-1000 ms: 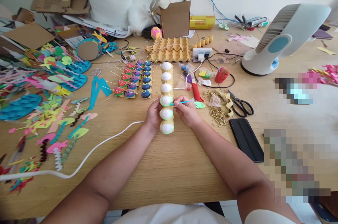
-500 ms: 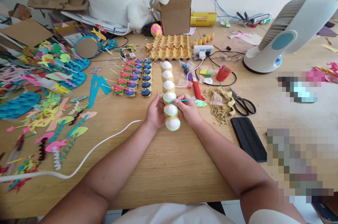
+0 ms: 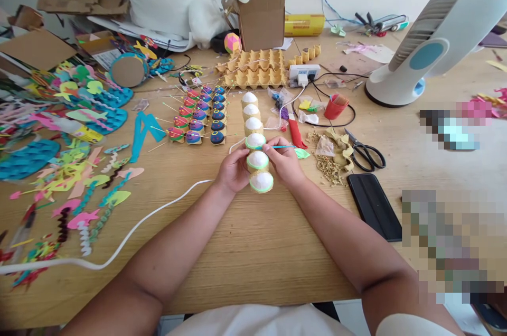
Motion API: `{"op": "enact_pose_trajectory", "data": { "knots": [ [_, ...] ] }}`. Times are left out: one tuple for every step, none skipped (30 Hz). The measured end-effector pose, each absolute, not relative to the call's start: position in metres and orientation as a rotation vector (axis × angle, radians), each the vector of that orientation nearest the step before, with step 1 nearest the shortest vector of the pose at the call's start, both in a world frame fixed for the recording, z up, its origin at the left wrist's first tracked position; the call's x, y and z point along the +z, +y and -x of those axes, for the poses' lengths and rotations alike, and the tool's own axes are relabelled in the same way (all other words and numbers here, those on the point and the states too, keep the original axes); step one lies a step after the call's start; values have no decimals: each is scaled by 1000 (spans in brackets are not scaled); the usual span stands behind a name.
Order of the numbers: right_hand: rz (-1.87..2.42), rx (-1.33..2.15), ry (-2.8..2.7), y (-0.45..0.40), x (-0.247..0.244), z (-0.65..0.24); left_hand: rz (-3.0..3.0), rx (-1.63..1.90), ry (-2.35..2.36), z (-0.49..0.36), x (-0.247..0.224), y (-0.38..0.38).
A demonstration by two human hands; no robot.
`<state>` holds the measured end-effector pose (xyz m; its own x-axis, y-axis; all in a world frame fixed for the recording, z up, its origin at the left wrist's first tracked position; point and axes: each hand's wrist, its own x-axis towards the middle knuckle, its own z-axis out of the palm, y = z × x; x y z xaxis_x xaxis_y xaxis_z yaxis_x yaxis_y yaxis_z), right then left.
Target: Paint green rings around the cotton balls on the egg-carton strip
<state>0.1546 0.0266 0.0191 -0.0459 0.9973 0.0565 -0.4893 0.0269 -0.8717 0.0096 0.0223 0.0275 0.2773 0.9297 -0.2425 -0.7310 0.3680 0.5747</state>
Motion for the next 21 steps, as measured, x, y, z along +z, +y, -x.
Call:
{"op": "enact_pose_trajectory", "data": {
  "knots": [
    [771,1399,-903,27,18,-155,-382,1156,598,-10,28,22],
    [775,1377,-924,28,17,-155,-376,1159,598,-10,28,22],
    [782,1354,-947,28,16,-156,-370,1163,601,-9,28,22],
    [793,1331,-972,29,16,-156,-367,1165,603,-9,29,22],
    [811,1307,-998,29,15,-157,-368,1164,604,-9,29,22],
    [835,1280,-1023,30,15,-158,-374,1161,601,-8,29,22],
    [864,1252,-1048,30,15,-158,-381,1157,597,-8,28,22],
    [892,1226,-1072,30,16,-159,-387,1150,593,-7,28,22],
    [915,1204,-1093,30,16,-159,-392,1144,591,-7,28,22],
    [929,1188,-1107,30,16,-159,-394,1140,591,-6,28,23],
    [933,1181,-1117,30,16,-159,-395,1137,592,-6,27,23],
    [928,1183,-1119,30,16,-160,-396,1135,595,-6,27,23],
    [917,1194,-1114,30,15,-160,-397,1134,599,-5,28,23],
    [902,1211,-1103,31,14,-160,-397,1134,604,-5,28,23],
    [884,1233,-1091,31,14,-160,-396,1135,610,-5,28,23],
    [865,1258,-1081,31,14,-160,-395,1139,616,-5,29,23],
    [846,1281,-1077,30,13,-160,-396,1147,618,-5,29,22],
    [830,1297,-1080,30,14,-160,-399,1158,618,-5,29,22],
    [820,1305,-1089,30,14,-160,-405,1169,615,-5,29,22],
    [817,1301,-1101,30,14,-160,-413,1181,611,-6,29,22],
    [822,1289,-1112,30,15,-160,-420,1191,606,-6,29,22]
  ]
}}
